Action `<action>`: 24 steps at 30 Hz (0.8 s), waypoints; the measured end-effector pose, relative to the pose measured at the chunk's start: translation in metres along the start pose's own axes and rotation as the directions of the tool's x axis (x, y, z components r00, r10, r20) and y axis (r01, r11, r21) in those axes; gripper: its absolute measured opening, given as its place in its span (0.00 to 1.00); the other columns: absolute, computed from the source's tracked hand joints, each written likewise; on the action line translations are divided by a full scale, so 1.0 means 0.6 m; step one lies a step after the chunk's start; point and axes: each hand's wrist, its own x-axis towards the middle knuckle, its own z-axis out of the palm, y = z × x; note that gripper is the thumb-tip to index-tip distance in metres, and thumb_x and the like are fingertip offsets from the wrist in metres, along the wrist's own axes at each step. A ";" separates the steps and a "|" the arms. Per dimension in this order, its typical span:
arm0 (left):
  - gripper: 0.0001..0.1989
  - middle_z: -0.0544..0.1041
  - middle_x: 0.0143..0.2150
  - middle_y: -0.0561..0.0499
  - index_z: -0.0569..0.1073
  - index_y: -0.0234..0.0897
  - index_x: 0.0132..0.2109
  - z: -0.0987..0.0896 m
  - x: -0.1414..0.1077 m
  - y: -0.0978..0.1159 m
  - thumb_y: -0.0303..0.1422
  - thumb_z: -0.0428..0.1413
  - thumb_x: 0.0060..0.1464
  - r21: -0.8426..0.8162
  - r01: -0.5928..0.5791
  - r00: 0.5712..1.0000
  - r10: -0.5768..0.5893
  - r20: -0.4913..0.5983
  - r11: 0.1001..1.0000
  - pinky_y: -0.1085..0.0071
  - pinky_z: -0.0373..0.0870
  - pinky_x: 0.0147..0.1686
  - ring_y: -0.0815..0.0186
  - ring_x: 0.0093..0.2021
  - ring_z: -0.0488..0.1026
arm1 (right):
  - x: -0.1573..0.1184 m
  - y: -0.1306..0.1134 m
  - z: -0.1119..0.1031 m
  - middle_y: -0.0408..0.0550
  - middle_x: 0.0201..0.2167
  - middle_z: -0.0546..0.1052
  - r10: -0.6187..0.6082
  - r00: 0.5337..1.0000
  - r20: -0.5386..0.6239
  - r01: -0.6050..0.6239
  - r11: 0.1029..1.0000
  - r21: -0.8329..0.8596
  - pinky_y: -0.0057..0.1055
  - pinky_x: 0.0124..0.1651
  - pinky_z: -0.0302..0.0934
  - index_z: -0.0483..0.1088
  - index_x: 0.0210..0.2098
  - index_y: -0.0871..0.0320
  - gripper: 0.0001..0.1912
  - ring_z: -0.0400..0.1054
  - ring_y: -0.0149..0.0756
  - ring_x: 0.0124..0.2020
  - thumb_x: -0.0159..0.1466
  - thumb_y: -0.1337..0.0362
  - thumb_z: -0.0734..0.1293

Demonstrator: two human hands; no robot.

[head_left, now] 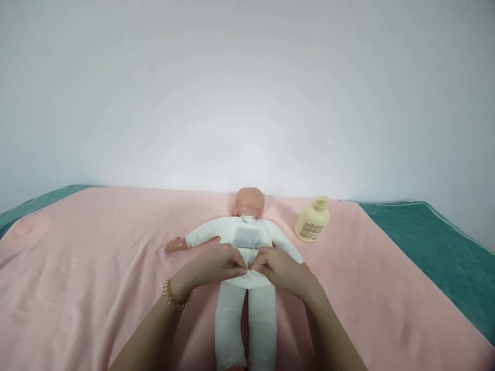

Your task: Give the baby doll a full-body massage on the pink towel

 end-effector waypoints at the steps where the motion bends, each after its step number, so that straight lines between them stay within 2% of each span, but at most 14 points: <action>1: 0.11 0.81 0.32 0.51 0.80 0.42 0.31 -0.005 0.002 0.004 0.38 0.54 0.53 -0.019 -0.024 0.997 0.026 0.078 1.000 0.67 0.73 0.35 0.61 0.32 0.75 | 0.002 0.001 -0.001 0.42 0.23 0.71 -0.007 0.999 0.036 0.006 1.000 0.028 0.29 0.32 0.61 0.71 0.19 0.54 0.16 0.66 0.33 0.27 0.62 0.65 0.63; 3: 0.11 0.81 0.36 0.51 0.79 0.43 0.34 -0.010 0.006 0.008 0.34 0.51 0.55 -0.058 -0.051 0.980 0.062 0.190 0.997 0.65 0.73 0.39 0.60 0.37 0.76 | 0.007 0.002 -0.001 0.42 0.25 0.72 -0.012 0.996 0.087 0.005 0.997 0.078 0.31 0.36 0.62 0.72 0.20 0.54 0.17 0.66 0.34 0.30 0.63 0.66 0.61; 8: 0.09 0.81 0.36 0.52 0.79 0.43 0.33 0.000 0.015 -0.001 0.32 0.53 0.54 -0.080 -0.064 0.969 0.081 0.235 0.995 0.68 0.73 0.37 0.61 0.37 0.76 | 0.016 0.005 0.010 0.43 0.26 0.73 0.011 0.996 0.084 -0.022 0.992 0.123 0.31 0.38 0.61 0.74 0.22 0.55 0.15 0.67 0.35 0.31 0.60 0.69 0.61; 12: 0.09 0.81 0.32 0.52 0.79 0.42 0.31 0.004 0.018 -0.006 0.32 0.53 0.54 -0.033 -0.056 0.977 0.061 0.205 0.998 0.69 0.72 0.34 0.61 0.34 0.76 | 0.018 0.007 0.010 0.43 0.25 0.73 0.015 0.995 0.098 -0.027 0.991 0.129 0.30 0.35 0.60 0.73 0.20 0.55 0.15 0.66 0.34 0.29 0.60 0.70 0.61; 17: 0.13 0.78 0.28 0.51 0.77 0.41 0.29 0.000 0.020 -0.008 0.34 0.51 0.58 0.071 -0.050 0.995 0.044 0.086 0.996 0.67 0.72 0.37 0.61 0.32 0.74 | 0.016 0.017 -0.001 0.44 0.33 0.76 0.064 0.994 0.087 -0.075 0.989 0.130 0.30 0.36 0.61 0.77 0.27 0.54 0.15 0.69 0.36 0.34 0.63 0.70 0.60; 21: 0.13 0.79 0.30 0.52 0.78 0.41 0.30 0.000 0.021 -0.007 0.34 0.51 0.58 0.063 -0.033 0.995 0.027 0.092 0.997 0.66 0.71 0.41 0.61 0.34 0.74 | 0.017 0.027 -0.002 0.43 0.33 0.76 0.086 0.991 0.102 -0.101 0.983 0.153 0.30 0.37 0.61 0.77 0.26 0.54 0.14 0.69 0.35 0.35 0.63 0.69 0.62; 24: 0.11 0.80 0.33 0.51 0.79 0.40 0.32 0.002 0.022 -0.006 0.32 0.51 0.57 0.047 0.005 0.993 -0.010 0.122 0.999 0.66 0.70 0.43 0.62 0.36 0.75 | 0.019 0.033 0.001 0.44 0.33 0.76 0.073 0.985 0.155 -0.101 0.978 0.185 0.30 0.39 0.61 0.78 0.30 0.53 0.13 0.69 0.35 0.36 0.64 0.66 0.62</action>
